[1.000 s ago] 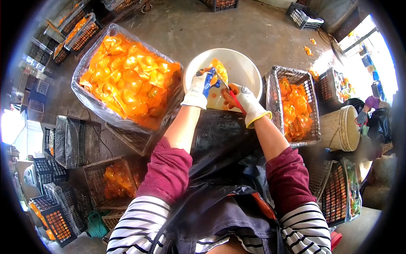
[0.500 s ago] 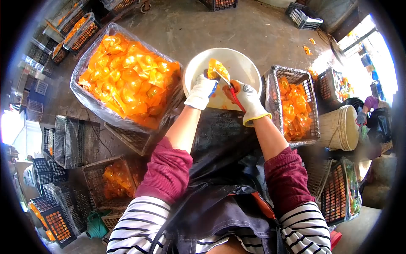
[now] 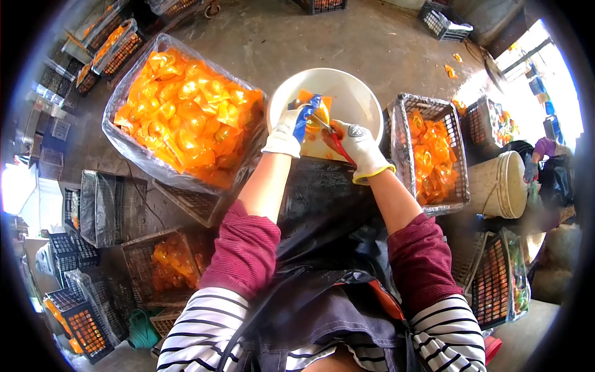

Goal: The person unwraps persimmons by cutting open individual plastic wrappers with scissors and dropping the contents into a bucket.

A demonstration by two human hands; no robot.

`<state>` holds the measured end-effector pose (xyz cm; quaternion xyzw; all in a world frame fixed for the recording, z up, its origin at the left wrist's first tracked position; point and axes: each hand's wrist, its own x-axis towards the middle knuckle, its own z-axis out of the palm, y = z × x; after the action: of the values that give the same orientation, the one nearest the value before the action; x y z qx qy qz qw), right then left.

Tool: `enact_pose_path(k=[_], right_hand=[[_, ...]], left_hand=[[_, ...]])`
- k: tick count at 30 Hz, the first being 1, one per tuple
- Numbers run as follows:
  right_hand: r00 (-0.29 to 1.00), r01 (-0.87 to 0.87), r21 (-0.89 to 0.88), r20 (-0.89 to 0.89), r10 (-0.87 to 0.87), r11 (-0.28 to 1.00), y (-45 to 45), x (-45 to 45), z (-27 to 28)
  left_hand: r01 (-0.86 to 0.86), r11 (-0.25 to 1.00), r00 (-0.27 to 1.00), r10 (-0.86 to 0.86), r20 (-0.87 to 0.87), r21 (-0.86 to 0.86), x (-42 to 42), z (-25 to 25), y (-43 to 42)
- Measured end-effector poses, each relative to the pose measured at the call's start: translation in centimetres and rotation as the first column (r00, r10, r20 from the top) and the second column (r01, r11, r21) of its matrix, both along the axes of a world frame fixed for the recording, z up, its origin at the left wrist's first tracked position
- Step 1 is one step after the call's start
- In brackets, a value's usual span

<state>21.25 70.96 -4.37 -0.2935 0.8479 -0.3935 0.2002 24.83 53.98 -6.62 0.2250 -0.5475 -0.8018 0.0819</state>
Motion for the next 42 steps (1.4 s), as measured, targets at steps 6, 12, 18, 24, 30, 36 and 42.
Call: enact_pose_path(k=[6, 12, 18, 24, 30, 36, 42], right_hand=[[0.995, -0.012, -0.020, 0.096, 0.014, 1.000, 0.1, -0.2, -1.2], [0.926, 0.107, -0.178, 0.376, -0.033, 0.978, -0.1, 0.0, -1.4], [0.871, 0.182, -0.174, 0.485, -0.076, 0.968, -0.3, -1.2, -4.1], [0.890, 0.153, -0.209, 0.454, -0.043, 0.966, -0.4, -0.8, -3.8], [0.969, 0.026, -0.012, 0.247, -0.022, 1.000, 0.0, -0.6, -1.5], [0.796, 0.297, -0.263, 0.599, -0.087, 0.918, 0.2, -1.8, -3.0], [0.676, 0.594, -0.444, 0.728, -0.117, 0.671, 1.8, -3.3, -1.1]], left_hand=[[-0.075, 0.992, 0.997, 0.077, -0.010, 0.100, 0.3, 0.3, 0.5], [0.049, 0.997, 0.996, -0.043, 0.084, -0.065, -1.5, -3.1, -1.6], [0.058, 0.998, 0.996, -0.060, -0.061, -0.030, -0.9, -1.6, 0.0], [-0.097, 0.993, 0.993, 0.102, -0.067, 0.070, -1.6, -2.8, -0.8], [-0.113, 0.961, 0.971, 0.161, -0.178, 0.252, -1.1, -1.6, -0.9], [-0.077, 0.994, 0.961, 0.094, -0.262, 0.074, -1.2, -1.8, -0.3], [-0.165, 0.829, 0.977, 0.065, -0.202, -0.535, 2.8, -1.2, -6.2]])
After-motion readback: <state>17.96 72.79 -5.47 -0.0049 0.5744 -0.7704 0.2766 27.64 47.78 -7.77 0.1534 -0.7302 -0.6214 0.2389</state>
